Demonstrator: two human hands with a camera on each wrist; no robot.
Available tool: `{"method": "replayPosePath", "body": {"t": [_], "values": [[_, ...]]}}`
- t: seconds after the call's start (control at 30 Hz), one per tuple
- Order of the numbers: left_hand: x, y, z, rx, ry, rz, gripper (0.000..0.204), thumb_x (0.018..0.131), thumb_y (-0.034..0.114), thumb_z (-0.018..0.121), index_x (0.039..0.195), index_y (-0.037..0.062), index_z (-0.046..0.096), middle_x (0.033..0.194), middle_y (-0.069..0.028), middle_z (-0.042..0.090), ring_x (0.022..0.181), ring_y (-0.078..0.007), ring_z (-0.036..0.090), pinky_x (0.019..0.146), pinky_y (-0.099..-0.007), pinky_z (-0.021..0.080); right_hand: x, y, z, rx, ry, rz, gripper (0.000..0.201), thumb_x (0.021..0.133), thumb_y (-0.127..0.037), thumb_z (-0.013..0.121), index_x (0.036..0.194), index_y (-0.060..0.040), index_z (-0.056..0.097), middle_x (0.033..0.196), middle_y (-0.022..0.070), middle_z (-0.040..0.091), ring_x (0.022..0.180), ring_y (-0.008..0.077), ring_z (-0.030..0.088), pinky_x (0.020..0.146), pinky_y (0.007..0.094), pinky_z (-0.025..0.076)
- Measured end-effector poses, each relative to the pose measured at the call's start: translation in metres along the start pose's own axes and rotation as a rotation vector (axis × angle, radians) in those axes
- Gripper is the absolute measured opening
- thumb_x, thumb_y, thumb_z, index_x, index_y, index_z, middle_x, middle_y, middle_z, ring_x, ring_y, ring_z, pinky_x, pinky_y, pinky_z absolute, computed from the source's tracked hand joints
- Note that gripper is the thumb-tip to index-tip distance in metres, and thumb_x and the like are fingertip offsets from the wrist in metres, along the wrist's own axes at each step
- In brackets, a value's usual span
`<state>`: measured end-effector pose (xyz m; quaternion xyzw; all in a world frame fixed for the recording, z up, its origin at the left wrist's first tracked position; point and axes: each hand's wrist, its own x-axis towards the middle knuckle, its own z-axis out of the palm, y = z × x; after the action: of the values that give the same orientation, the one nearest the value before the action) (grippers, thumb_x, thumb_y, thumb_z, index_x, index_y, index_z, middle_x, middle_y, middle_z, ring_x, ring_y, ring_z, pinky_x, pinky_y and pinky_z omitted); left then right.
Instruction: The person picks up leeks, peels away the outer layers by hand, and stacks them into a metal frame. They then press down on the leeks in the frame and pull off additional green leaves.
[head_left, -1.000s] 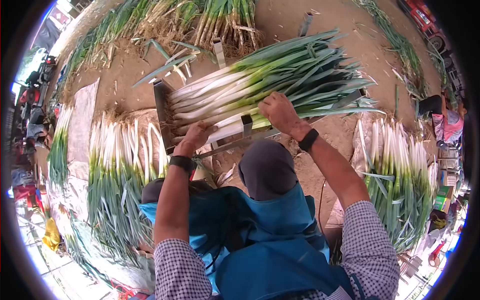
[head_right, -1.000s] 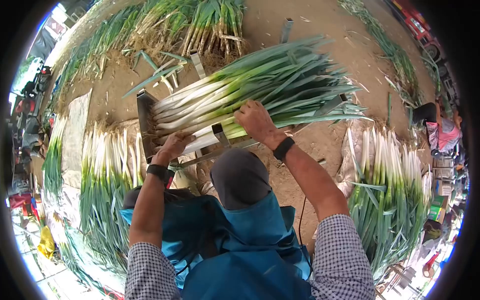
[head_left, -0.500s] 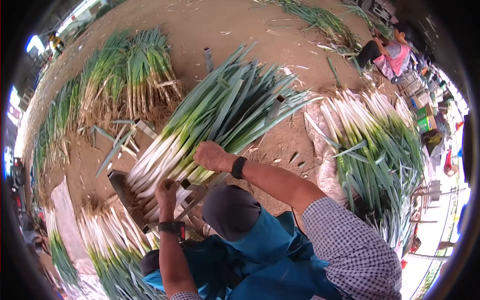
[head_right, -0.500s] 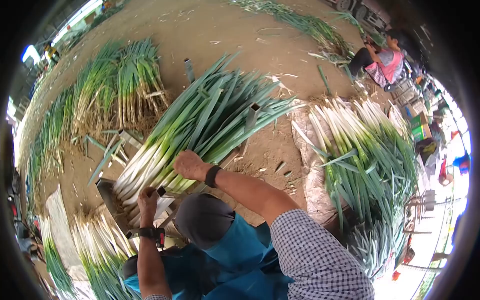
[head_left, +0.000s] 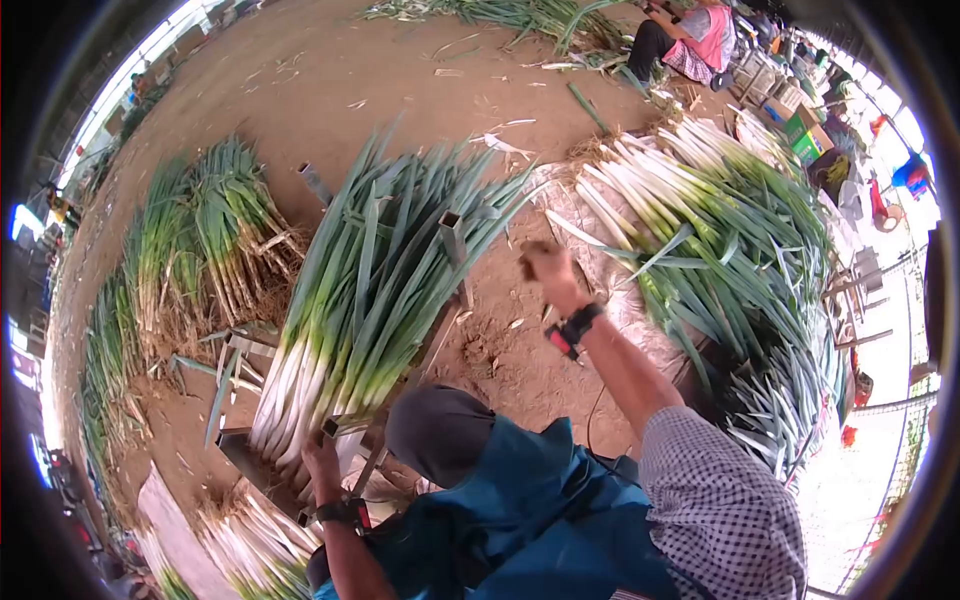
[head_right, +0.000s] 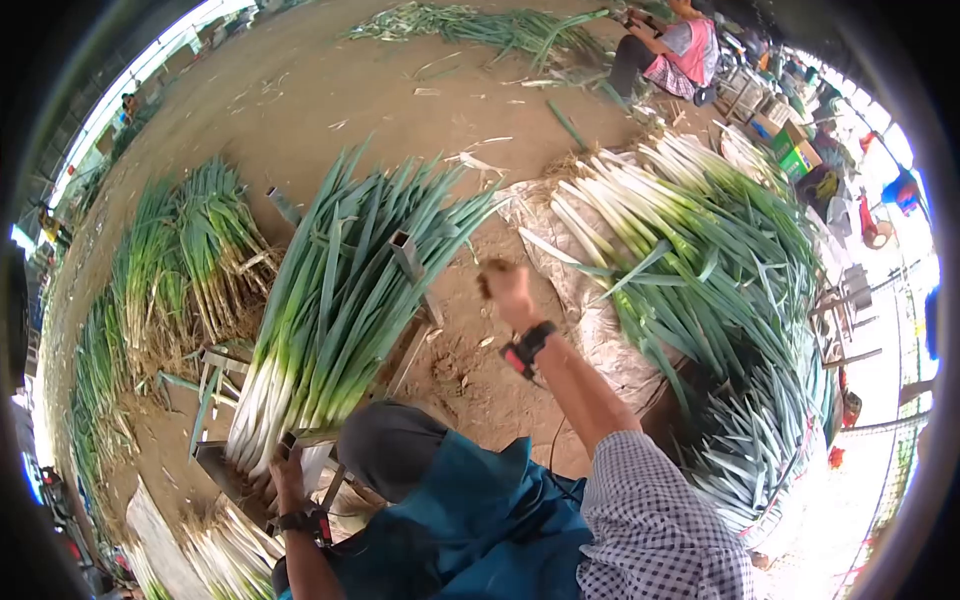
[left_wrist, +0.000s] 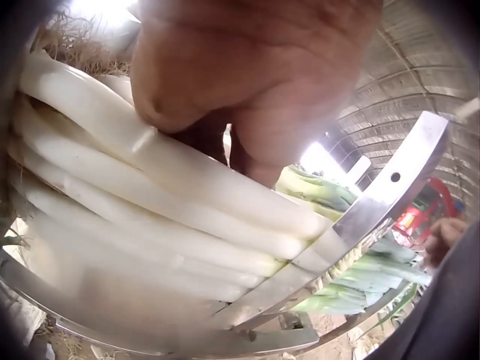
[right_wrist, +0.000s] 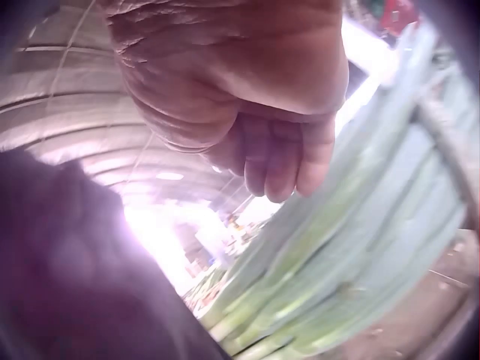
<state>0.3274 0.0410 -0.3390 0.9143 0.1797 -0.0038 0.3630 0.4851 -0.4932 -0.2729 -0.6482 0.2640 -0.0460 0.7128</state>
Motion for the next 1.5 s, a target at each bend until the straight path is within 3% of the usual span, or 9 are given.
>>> {"method": "replayPosePath", "body": {"t": [0.2, 0.27, 0.47, 0.9, 1.0, 1.1, 1.17, 1.23, 1.5], "values": [[0.000, -0.003, 0.011, 0.095, 0.104, 0.033, 0.018, 0.085, 0.016, 0.069, 0.093, -0.0002, 0.069, 0.091, -0.0204, 0.067, 0.090, -0.0393, 0.063, 0.080, -0.0476, 0.048, 0.063, -0.045, -0.030, -0.587, 0.175, -0.856, 0.023, 0.091, -0.011, 0.067, 0.113, -0.0042, 0.071, 0.085, 0.0133, 0.071, 0.066, 0.0170, 0.064, 0.061, 0.0324, 0.053], [-0.002, -0.003, 0.008, 0.108, 0.110, -0.002, 0.018, 0.083, 0.015, 0.072, 0.093, 0.0005, 0.068, 0.094, -0.0198, 0.067, 0.091, -0.0395, 0.063, 0.081, -0.0478, 0.047, 0.061, -0.066, -0.024, -0.583, 0.058, -0.951, 0.023, 0.081, -0.010, 0.074, 0.103, -0.0045, 0.074, 0.100, 0.0212, 0.071, 0.085, 0.0345, 0.069, 0.075, 0.0389, 0.056], [-0.002, -0.002, -0.001, 0.097, -0.030, 0.036, 0.017, 0.085, 0.012, 0.067, 0.099, 0.0014, 0.065, 0.098, -0.0205, 0.064, 0.097, -0.0409, 0.060, 0.084, -0.0467, 0.047, 0.112, -0.045, -0.035, -0.964, -0.473, -0.985, 0.023, 0.080, -0.012, 0.075, 0.103, -0.0052, 0.074, 0.103, 0.0163, 0.072, 0.091, 0.0351, 0.069, 0.085, 0.0411, 0.054], [-0.014, 0.013, -0.003, -0.353, -0.101, -0.051, 0.036, 0.073, 0.014, 0.085, 0.104, 0.0019, 0.070, 0.102, -0.0070, 0.062, 0.091, -0.0210, 0.063, 0.084, -0.0330, 0.049, 0.037, -0.227, 0.092, -1.274, -0.623, -1.544, 0.013, 0.088, -0.014, 0.065, 0.097, -0.0054, 0.071, 0.095, 0.0104, 0.065, 0.091, 0.0320, 0.066, 0.079, 0.0435, 0.053], [-0.013, 0.000, 0.002, -0.369, -0.073, -0.037, 0.035, 0.073, 0.012, 0.085, 0.103, 0.0007, 0.070, 0.102, -0.0061, 0.062, 0.092, -0.0192, 0.062, 0.083, -0.0318, 0.049, 0.041, -0.229, 0.100, -1.321, -0.632, -1.485, 0.013, 0.090, -0.016, 0.065, 0.096, -0.0060, 0.072, 0.096, 0.0103, 0.067, 0.094, 0.0318, 0.066, 0.083, 0.0426, 0.053], [-0.011, -0.018, 0.008, -0.279, -0.027, -0.001, 0.035, 0.074, 0.011, 0.085, 0.103, -0.0003, 0.069, 0.104, -0.0061, 0.061, 0.095, -0.0184, 0.061, 0.083, -0.0312, 0.049, 0.105, -0.179, 0.068, -1.028, -0.664, -0.712, 0.016, 0.091, -0.019, 0.066, 0.096, -0.0064, 0.073, 0.095, 0.0123, 0.071, 0.092, 0.0313, 0.068, 0.083, 0.0420, 0.054], [-0.011, -0.008, 0.003, -0.230, -0.049, -0.006, 0.036, 0.074, 0.012, 0.085, 0.103, -0.0006, 0.069, 0.105, -0.0063, 0.061, 0.096, -0.0184, 0.061, 0.084, -0.0312, 0.049, 0.147, -0.109, 0.031, -1.091, -0.691, -0.900, 0.021, 0.089, -0.022, 0.068, 0.100, -0.0047, 0.073, 0.090, 0.0141, 0.073, 0.080, 0.0234, 0.070, 0.075, 0.0396, 0.056], [-0.008, -0.011, 0.005, -0.209, -0.047, 0.032, 0.035, 0.077, 0.007, 0.081, 0.109, 0.0004, 0.069, 0.103, -0.0055, 0.069, 0.093, -0.0159, 0.064, 0.083, -0.0318, 0.051, 0.123, -0.078, 0.003, -0.803, -0.669, -0.333, 0.026, 0.090, -0.018, 0.071, 0.109, -0.0011, 0.072, 0.086, 0.0099, 0.072, 0.070, 0.0163, 0.068, 0.063, 0.0312, 0.057], [-0.011, 0.005, 0.000, -0.217, -0.063, 0.043, 0.033, 0.079, 0.003, 0.076, 0.112, 0.0018, 0.071, 0.103, -0.0054, 0.074, 0.091, -0.0154, 0.067, 0.084, -0.0322, 0.052, 0.105, -0.031, -0.065, -0.399, -0.512, -0.157, 0.032, 0.094, -0.021, 0.066, 0.112, 0.0050, 0.066, 0.083, 0.0082, 0.070, 0.063, 0.0157, 0.067, 0.061, 0.0326, 0.057]]}}
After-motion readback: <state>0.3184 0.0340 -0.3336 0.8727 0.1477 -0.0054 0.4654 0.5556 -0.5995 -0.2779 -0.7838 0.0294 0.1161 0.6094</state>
